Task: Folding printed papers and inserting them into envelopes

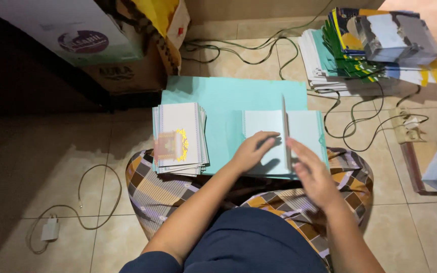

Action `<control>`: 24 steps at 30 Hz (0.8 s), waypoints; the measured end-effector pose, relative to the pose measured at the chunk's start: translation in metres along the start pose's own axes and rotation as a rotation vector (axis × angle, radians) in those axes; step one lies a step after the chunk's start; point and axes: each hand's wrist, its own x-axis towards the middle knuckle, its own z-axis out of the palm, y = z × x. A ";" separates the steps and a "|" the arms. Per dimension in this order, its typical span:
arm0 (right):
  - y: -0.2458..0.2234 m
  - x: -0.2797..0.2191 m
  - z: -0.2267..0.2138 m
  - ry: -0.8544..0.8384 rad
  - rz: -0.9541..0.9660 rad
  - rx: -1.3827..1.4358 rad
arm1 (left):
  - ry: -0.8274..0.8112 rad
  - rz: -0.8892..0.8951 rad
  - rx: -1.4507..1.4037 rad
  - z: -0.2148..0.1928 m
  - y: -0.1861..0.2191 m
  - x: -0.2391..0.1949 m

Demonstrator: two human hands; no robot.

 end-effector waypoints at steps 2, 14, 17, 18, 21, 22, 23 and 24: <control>0.000 -0.001 0.007 -0.116 -0.074 0.034 | 0.067 -0.063 -0.193 -0.002 -0.010 0.002; -0.018 -0.009 0.021 -0.130 0.029 -0.032 | 0.190 -0.151 -0.416 -0.006 -0.029 0.003; -0.036 -0.016 0.029 0.035 -0.019 -0.252 | 0.223 -0.116 -0.319 -0.005 -0.025 0.005; -0.040 -0.021 0.035 0.173 -0.222 -0.321 | 0.231 -0.105 -0.326 -0.005 -0.021 0.006; -0.062 -0.027 0.050 0.138 -0.444 -0.355 | 0.258 -0.133 -0.378 -0.006 -0.011 0.003; -0.071 -0.025 0.053 -0.034 -0.472 -0.321 | 0.284 -0.162 -0.423 -0.007 -0.008 0.003; -0.054 -0.019 0.057 -0.031 -0.470 -0.321 | 0.280 -0.162 -0.422 -0.008 -0.004 0.002; -0.039 -0.013 0.062 -0.058 -0.290 -0.312 | 0.295 -0.137 -0.459 -0.009 0.001 0.000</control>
